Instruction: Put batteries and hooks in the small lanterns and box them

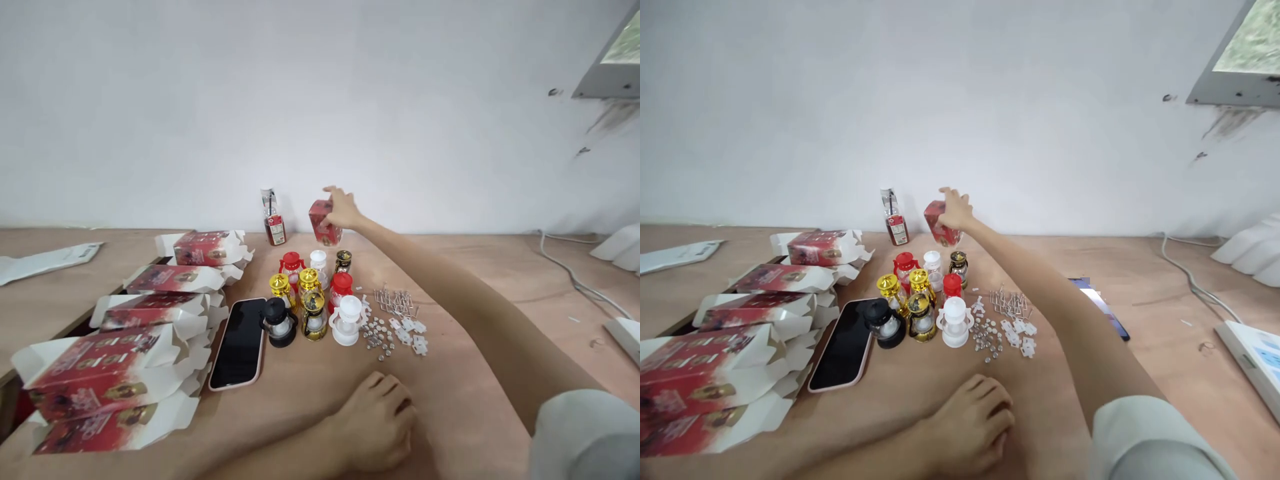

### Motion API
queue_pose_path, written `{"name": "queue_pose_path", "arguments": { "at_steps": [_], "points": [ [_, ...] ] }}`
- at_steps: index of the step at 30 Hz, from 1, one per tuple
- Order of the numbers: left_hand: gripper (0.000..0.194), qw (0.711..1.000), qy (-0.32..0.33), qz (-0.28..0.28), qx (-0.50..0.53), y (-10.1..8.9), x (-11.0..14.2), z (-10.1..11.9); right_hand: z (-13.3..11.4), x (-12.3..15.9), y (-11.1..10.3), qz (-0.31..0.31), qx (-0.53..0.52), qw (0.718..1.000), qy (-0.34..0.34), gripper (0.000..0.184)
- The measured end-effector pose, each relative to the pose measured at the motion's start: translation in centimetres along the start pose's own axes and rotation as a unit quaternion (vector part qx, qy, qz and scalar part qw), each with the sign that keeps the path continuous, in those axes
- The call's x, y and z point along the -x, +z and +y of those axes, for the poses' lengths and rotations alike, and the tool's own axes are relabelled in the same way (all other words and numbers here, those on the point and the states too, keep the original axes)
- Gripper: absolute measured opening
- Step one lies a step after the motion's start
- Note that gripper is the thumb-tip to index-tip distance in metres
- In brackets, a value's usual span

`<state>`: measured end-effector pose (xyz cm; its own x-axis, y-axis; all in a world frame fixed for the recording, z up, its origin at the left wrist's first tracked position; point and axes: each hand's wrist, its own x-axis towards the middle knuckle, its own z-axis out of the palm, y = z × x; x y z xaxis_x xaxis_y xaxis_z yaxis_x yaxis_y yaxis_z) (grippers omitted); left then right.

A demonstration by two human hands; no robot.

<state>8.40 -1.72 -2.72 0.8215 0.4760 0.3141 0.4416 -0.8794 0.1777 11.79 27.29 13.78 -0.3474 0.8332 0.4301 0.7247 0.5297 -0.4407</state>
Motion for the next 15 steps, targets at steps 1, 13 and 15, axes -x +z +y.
{"name": "queue_pose_path", "arguments": {
  "at_steps": [1, 13, 15],
  "points": [
    [0.013, 1.0, 0.01, -0.002, -0.006, 0.5, -0.2, -0.1, -0.2, -0.9, 1.4, -0.014, 0.003, 1.0, 0.002, 0.087],
    [0.018, 0.999, 0.042, -0.003, -0.019, 1.6, 0.2, -0.4, -2.4, -3.8, 7.1, -0.089, 0.038, 0.995, 0.002, 0.078],
    [0.016, 0.999, 0.031, -0.015, 0.006, 1.2, 0.1, -0.3, -2.9, -2.6, 5.5, -0.061, 0.041, 0.997, -0.021, 0.074]
  ]
}}
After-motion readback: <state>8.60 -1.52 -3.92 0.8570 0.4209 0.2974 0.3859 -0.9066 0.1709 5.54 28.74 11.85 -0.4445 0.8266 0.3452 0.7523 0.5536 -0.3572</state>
